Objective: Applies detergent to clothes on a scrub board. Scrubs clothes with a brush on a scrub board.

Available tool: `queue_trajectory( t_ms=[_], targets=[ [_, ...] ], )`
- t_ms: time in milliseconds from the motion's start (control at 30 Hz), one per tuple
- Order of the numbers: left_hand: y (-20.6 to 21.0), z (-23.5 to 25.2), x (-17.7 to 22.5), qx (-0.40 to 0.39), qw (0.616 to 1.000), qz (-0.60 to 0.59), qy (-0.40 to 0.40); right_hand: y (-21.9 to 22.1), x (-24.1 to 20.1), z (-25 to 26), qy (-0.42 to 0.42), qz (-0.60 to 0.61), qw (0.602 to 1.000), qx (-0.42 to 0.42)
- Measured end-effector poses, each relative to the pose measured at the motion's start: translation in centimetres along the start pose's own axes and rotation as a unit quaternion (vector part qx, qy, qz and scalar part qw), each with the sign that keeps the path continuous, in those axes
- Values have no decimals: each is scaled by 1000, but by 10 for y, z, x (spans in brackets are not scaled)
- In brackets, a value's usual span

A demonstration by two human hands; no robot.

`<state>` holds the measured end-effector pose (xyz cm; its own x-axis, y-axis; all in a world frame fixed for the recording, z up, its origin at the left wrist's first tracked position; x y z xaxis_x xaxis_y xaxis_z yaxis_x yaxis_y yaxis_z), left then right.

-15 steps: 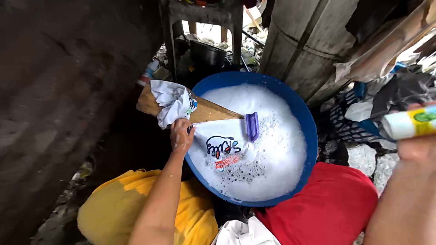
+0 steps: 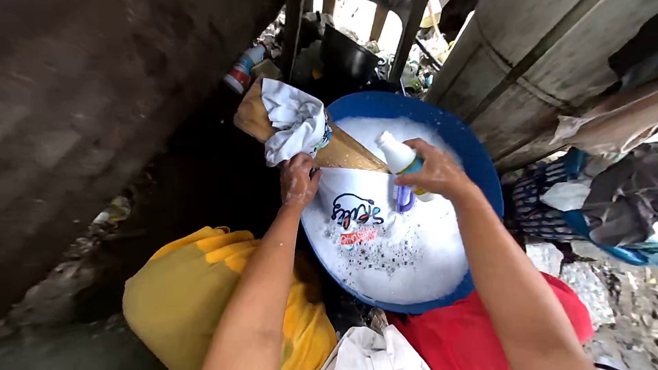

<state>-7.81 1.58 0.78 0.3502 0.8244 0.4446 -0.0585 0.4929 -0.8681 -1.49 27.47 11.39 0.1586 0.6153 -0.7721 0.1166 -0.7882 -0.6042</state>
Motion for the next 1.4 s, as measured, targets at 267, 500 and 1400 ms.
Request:
queue_trajectory(
  t_ms=[267, 500, 1400],
  targets=[
    [-3, 0, -1, 7, 1000, -10, -5, 49, -18, 30, 26, -220, 973, -60],
    [-4, 0, -1, 11, 1000, -9, 0, 65, -41, 37, 31, -294, 953, -69],
    [1, 1, -4, 9, 1000, -18, -14, 50, -20, 35, 57, -341, 936, -64]
  ],
)
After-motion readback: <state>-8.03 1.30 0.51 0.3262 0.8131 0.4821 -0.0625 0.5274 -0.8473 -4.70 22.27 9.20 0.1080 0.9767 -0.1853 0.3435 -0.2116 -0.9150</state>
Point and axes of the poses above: each hand's wrist, its own z-axis towards the middle knuckle, its own y-axis out of the palm, x = y × z, the point moved 7 cm from there along z, towards the middle knuckle, and after that the axes turned 15 degrees about z, right-handed, at the moved point
